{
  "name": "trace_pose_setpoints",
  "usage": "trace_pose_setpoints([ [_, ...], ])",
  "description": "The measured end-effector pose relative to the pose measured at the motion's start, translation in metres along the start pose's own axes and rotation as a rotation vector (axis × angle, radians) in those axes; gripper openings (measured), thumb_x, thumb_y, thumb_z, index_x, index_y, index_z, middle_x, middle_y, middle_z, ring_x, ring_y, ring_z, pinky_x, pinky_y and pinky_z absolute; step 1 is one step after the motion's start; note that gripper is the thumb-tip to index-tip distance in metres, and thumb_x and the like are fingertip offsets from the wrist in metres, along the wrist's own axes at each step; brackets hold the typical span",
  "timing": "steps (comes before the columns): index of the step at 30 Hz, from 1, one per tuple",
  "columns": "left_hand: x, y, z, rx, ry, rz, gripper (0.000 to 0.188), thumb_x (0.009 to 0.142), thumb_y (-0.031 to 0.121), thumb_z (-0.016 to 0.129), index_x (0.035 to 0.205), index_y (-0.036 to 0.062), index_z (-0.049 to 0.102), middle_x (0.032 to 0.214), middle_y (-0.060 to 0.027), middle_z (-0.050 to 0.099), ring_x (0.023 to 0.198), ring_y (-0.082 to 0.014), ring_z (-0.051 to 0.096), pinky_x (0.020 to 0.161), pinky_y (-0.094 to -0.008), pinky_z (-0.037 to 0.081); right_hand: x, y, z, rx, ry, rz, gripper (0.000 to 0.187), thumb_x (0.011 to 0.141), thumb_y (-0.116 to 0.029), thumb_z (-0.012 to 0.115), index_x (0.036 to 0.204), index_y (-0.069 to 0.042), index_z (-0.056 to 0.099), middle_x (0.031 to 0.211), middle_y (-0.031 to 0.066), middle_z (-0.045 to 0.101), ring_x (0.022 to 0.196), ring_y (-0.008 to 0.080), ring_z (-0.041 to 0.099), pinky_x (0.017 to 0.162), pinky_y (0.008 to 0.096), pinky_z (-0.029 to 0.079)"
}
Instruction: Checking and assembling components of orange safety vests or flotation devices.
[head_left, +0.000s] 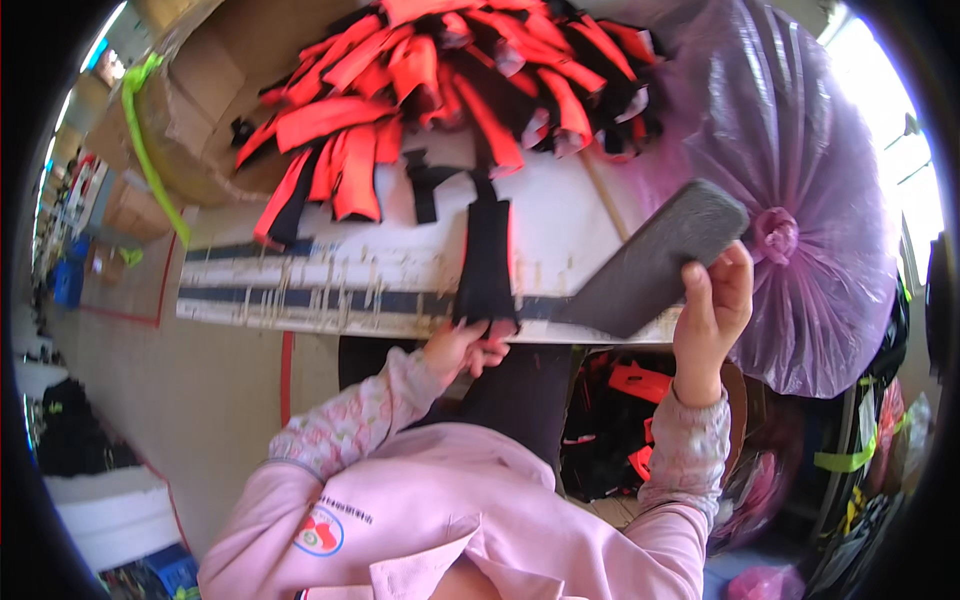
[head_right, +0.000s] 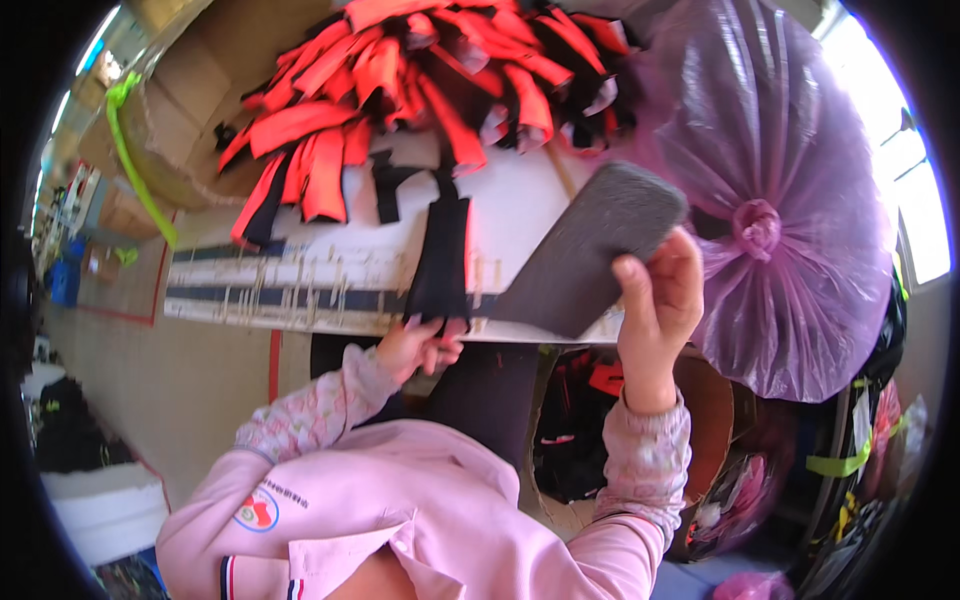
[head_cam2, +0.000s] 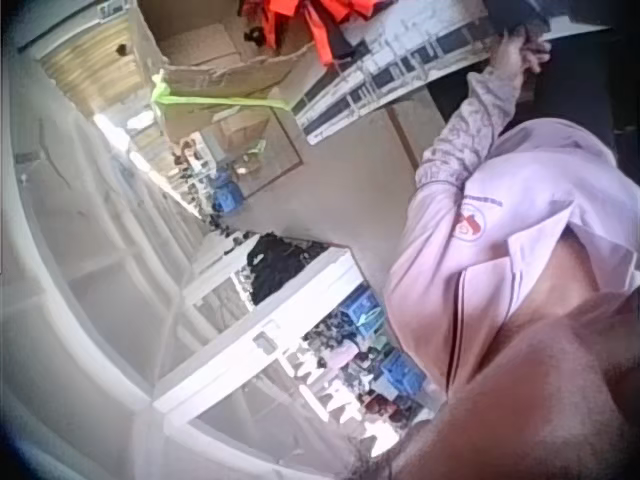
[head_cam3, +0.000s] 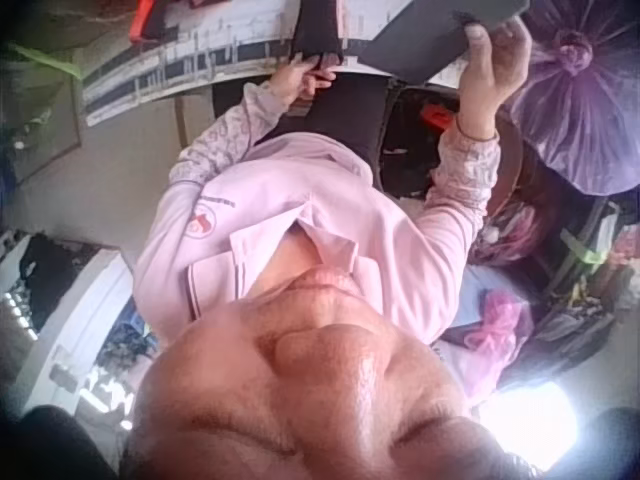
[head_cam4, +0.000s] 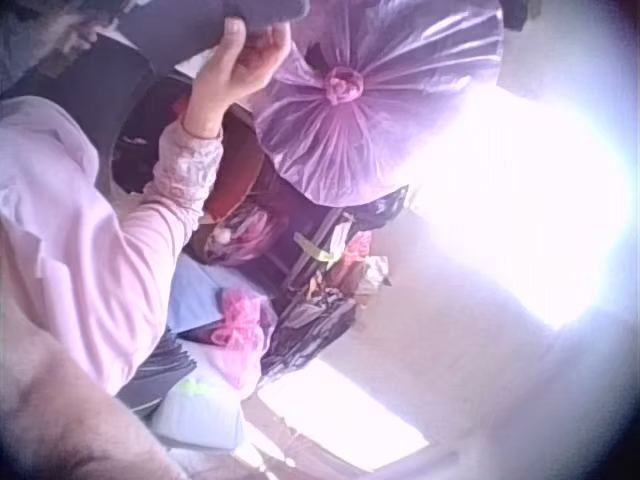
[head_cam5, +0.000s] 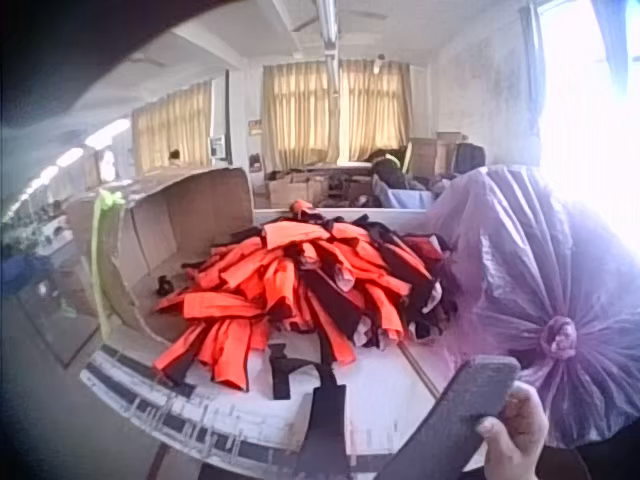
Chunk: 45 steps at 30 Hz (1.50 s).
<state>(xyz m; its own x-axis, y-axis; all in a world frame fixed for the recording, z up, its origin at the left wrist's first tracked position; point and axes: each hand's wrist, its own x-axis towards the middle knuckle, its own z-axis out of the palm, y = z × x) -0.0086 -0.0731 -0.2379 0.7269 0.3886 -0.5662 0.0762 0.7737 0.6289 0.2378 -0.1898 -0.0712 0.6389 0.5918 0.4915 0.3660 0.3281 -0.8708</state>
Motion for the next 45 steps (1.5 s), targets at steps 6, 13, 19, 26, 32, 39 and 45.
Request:
trace_pose_setpoints([
  [6, 0.026, -0.007, -0.003, -0.06, 0.094, 0.156, 0.022, 0.09, 0.022, 0.047, 0.089, 0.004, 0.06, 0.074, -0.0111, 0.063, 0.045, -0.0137, 0.053, 0.055, -0.0287, 0.048, -0.091, 0.002, 0.055, 0.367, -0.452, 1.016, 0.057, 0.078, -0.004, 0.065, 0.125, -0.004, 0.033, 0.072, 0.0051, 0.06, 0.065, 0.0097, 0.057, 0.059, 0.0199, 0.044],
  [13, 0.016, -0.021, -0.008, 0.237, 0.026, 0.113, 0.022, 0.087, 0.009, 0.052, 0.107, 0.0013, 0.056, 0.1, -0.0073, 0.061, 0.088, -0.0147, 0.059, 0.079, -0.0288, 0.049, -0.118, 0.052, 0.078, 0.312, -0.217, 1.07, 0.052, 0.078, -0.009, 0.067, 0.119, 0.0, 0.038, 0.081, 0.011, 0.062, 0.071, 0.0135, 0.061, 0.063, 0.0236, 0.049],
  [19, 0.006, -0.027, 0.005, -0.127, -0.158, 0.315, 0.024, 0.089, 0.017, 0.047, 0.102, 0.0022, 0.061, 0.092, -0.0095, 0.063, 0.08, -0.016, 0.06, 0.07, -0.0287, 0.049, -0.101, 0.043, 0.076, 0.145, -0.348, 1.002, 0.043, 0.084, -0.017, 0.061, 0.119, -0.002, 0.041, 0.087, 0.0111, 0.061, 0.067, 0.0114, 0.058, 0.059, 0.0239, 0.048],
  [26, -0.019, 0.019, 0.029, 0.304, -0.011, 0.341, 0.026, 0.09, 0.014, 0.045, 0.107, -0.0011, 0.057, 0.097, -0.0109, 0.062, 0.083, -0.0191, 0.062, 0.075, -0.029, 0.049, -0.095, -0.064, 0.027, -0.311, -0.861, 0.025, 0.079, 0.067, -0.035, 0.074, 0.13, -0.005, 0.037, 0.136, 0.0183, 0.031, 0.124, 0.0323, 0.035, 0.102, 0.0428, 0.028],
  [32, -0.006, 0.006, 0.035, 0.025, -0.018, 0.331, 0.025, 0.089, 0.015, 0.046, 0.103, 0.002, 0.061, 0.092, -0.0101, 0.064, 0.083, -0.0185, 0.062, 0.076, -0.029, 0.049, -0.133, -0.051, 0.072, -0.87, -0.868, -0.29, 0.045, 0.076, -0.008, 0.05, 0.12, 0.002, 0.047, 0.116, 0.019, 0.052, 0.11, 0.0312, 0.051, 0.098, 0.0442, 0.034],
  [39, -0.014, 0.014, 0.022, 0.12, 0.074, 0.084, 0.022, 0.089, 0.015, 0.04, 0.096, 0.0075, 0.059, 0.088, -0.0062, 0.062, 0.08, -0.0171, 0.061, 0.066, -0.0318, 0.05, -0.114, -0.004, 0.075, -0.841, -0.844, -0.32, 0.035, 0.074, -0.004, 0.049, 0.108, 0.005, 0.052, 0.107, 0.0192, 0.058, 0.101, 0.0318, 0.056, 0.09, 0.0387, 0.044],
  [45, 0.0, -0.006, 0.003, 0.073, -0.056, 0.316, 0.017, 0.087, 0.01, 0.047, 0.093, 0.0013, 0.06, 0.085, -0.0101, 0.063, 0.07, -0.0191, 0.063, 0.056, -0.0314, 0.052, -0.125, 0.012, 0.101, -0.697, -0.678, -0.3, 0.033, 0.075, 0.001, 0.051, 0.108, 0.005, 0.052, 0.106, 0.0196, 0.058, 0.099, 0.0326, 0.057, 0.087, 0.0379, 0.046],
])
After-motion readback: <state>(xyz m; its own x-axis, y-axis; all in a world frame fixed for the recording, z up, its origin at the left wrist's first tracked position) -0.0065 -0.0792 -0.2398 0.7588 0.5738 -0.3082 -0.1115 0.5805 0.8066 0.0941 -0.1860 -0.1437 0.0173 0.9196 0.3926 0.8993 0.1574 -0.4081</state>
